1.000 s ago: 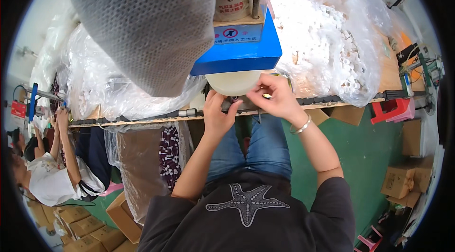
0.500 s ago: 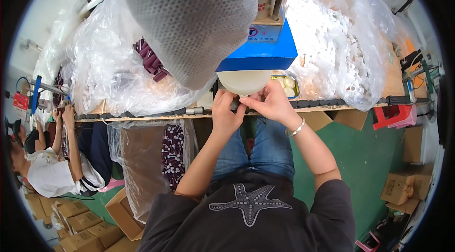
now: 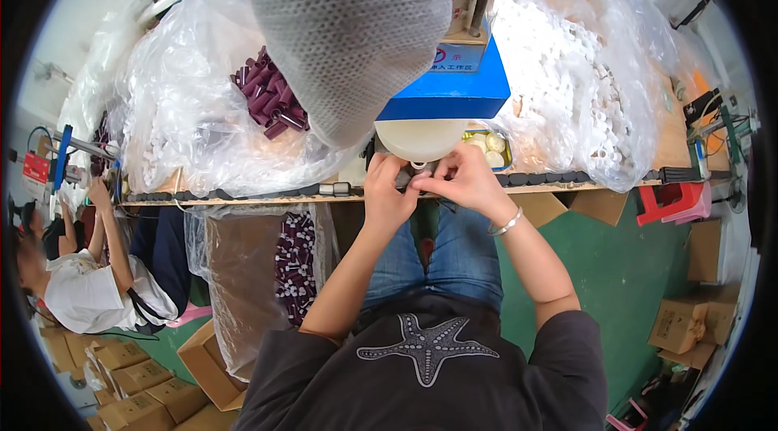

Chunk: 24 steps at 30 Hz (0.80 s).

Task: The person assembles cylindrical components by applying grease to small parts from a dish, fitting them into sleeves, pressing them together with a benchtop press, and placing the assembled items into a storage container.

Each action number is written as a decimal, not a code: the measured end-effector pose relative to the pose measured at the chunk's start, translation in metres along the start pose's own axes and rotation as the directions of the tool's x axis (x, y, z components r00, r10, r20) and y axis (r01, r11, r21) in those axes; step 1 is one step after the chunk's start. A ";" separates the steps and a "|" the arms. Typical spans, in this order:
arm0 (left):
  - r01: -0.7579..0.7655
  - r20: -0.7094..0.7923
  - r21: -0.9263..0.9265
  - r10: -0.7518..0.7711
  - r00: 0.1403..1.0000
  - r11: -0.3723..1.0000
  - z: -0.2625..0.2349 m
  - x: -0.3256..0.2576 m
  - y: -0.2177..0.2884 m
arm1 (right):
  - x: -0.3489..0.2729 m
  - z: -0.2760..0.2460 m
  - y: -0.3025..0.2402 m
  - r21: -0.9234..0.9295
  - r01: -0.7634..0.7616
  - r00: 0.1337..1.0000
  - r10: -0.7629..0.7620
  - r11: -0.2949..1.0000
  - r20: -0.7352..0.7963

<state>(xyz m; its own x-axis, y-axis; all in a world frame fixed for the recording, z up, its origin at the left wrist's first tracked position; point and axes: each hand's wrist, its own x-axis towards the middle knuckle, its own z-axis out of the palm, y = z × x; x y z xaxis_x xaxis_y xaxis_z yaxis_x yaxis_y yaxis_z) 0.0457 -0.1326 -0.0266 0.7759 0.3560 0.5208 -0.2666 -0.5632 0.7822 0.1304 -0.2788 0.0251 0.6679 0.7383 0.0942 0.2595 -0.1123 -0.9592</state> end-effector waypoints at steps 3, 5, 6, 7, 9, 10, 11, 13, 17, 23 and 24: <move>-0.054 -0.007 0.058 0.054 0.999 0.997 -0.008 -0.002 0.002 | -0.018 -0.009 0.004 0.065 0.010 0.990 -0.001 0.998 -0.144; -0.131 -0.026 0.124 0.135 0.991 0.984 -0.016 -0.006 0.007 | -0.042 -0.023 0.016 0.117 -0.039 0.974 0.064 0.992 -0.217; -0.103 -0.042 0.181 0.113 0.993 0.978 -0.021 -0.010 0.010 | -0.054 -0.030 0.019 0.114 -0.041 0.973 0.065 0.993 -0.220; -0.074 -0.060 0.240 0.091 0.994 0.968 -0.029 -0.014 0.013 | -0.065 -0.035 0.019 0.208 -0.076 0.962 0.127 0.975 -0.241; -0.068 -0.064 0.220 0.083 0.994 0.973 -0.035 -0.021 0.010 | -0.081 -0.048 0.024 0.299 -0.112 0.943 0.196 0.948 -0.267; -0.059 -0.072 0.202 0.075 0.995 0.978 -0.036 -0.022 0.008 | -0.089 -0.056 0.025 0.310 -0.102 0.936 0.197 0.945 -0.293; -0.074 -0.069 0.217 0.090 0.994 0.973 -0.035 -0.022 0.007 | -0.094 -0.060 0.026 0.320 -0.090 0.927 0.197 0.943 -0.319; -0.080 -0.055 0.216 0.094 0.994 0.973 -0.033 -0.019 0.005 | -0.094 -0.072 0.026 0.298 -0.087 0.903 0.201 0.951 -0.379; -0.099 -0.014 0.216 0.105 0.994 0.971 -0.015 -0.010 0.001 | -0.064 -0.113 0.036 0.048 -0.038 0.813 0.059 0.998 -0.580; -0.018 0.067 0.114 0.011 0.998 0.993 -0.009 0.004 0.002 | 0.001 -0.164 0.057 -0.790 -0.057 0.885 -0.335 0.611 -0.324; 0.020 -0.022 -0.060 -0.021 1.000 0.998 -0.007 0.006 0.007 | 0.004 -0.172 0.061 -0.787 -0.043 0.887 -0.339 0.616 -0.314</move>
<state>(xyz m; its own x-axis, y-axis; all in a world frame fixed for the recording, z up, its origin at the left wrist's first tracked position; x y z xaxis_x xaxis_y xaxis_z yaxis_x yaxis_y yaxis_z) 0.0447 -0.1289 -0.0158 0.7684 0.3846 0.5115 -0.2851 -0.5099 0.8116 0.2691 -0.3970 0.0126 0.7232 0.4842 0.4925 0.6800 -0.6238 -0.3853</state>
